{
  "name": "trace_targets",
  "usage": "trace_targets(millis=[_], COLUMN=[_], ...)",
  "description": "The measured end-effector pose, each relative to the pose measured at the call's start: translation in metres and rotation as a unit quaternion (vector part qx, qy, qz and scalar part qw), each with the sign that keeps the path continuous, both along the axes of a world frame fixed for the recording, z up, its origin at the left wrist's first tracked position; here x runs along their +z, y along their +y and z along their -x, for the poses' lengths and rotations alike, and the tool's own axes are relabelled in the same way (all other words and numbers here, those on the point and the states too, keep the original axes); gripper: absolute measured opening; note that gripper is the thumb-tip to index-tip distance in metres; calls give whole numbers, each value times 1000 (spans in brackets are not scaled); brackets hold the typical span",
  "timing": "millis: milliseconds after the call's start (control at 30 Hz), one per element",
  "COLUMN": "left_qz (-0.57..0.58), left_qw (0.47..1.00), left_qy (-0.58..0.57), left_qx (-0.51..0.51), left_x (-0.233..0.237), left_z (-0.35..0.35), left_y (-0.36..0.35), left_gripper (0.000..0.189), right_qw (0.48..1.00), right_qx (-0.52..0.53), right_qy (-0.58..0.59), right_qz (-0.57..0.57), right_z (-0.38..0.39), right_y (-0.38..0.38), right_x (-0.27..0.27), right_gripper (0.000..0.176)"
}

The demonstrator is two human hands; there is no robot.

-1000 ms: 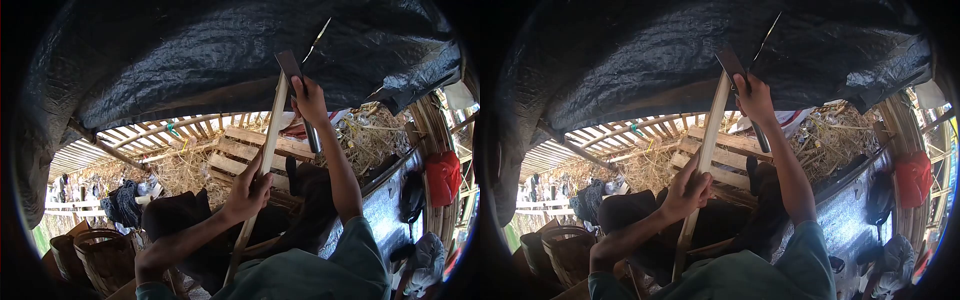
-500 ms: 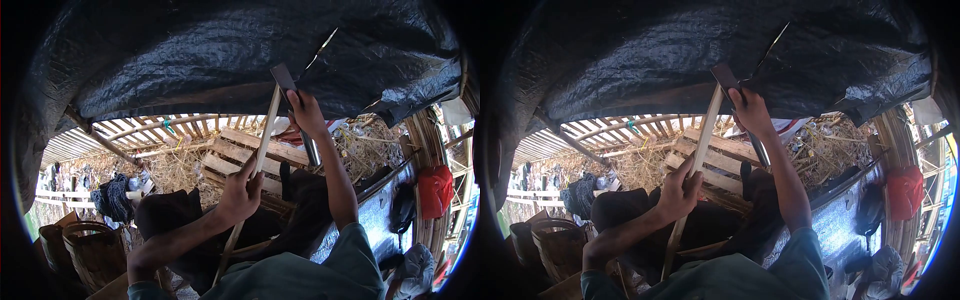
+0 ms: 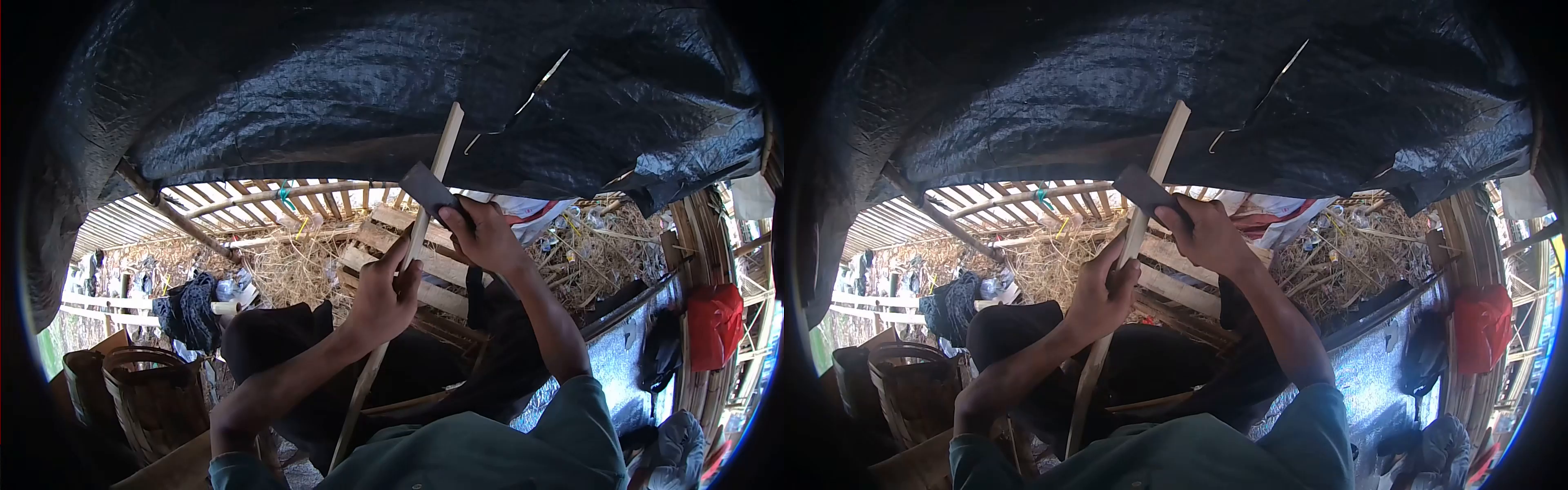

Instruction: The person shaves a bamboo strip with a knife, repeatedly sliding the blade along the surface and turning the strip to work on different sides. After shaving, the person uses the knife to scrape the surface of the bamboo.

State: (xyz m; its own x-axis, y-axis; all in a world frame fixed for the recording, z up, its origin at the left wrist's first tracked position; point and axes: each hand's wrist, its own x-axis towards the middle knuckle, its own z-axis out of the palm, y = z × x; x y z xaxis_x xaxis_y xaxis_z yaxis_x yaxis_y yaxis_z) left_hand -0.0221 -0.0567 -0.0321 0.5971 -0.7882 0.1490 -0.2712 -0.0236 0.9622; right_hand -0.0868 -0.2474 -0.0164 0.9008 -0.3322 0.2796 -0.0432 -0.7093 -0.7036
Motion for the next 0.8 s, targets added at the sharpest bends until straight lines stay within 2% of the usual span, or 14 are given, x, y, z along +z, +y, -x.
trace_targets(millis=[33,67,167,267,300,367,500,633,800], left_qz=[9,17,-7,-19,-17,11,46,3,16], left_qw=[1000,1000,999,998,998,1000,995,998,996], left_qy=[10,20,43,57,61,-12,-81,-51,-69], left_qx=[0,-2,-20,-27,-30,-20,-17,-40,-46], left_x=[0,1,6,12,13,6,-1,3,4], left_z=[-1,-1,-1,1,3,10,23,22,18], left_y=[0,0,1,1,0,-4,-11,-9,-8], left_gripper=[40,40,40,42,42,44,44,52,53], right_qw=[1000,996,1000,986,988,989,979,980,978], right_qx=[12,-4,4,-63,-79,-108,-139,-136,-131], right_qy=[-12,65,9,-18,-34,-65,-44,-31,-22], right_qz=[-4,-67,7,-155,-129,-76,-140,-139,-158], right_z=[1,3,4,-1,-4,-9,-17,-19,-22], right_y=[7,12,6,-13,-19,-33,-58,-66,-65], right_x=[1,6,5,1,4,11,5,8,7], right_gripper=[25,25,26,29,30,32,35,37,36])
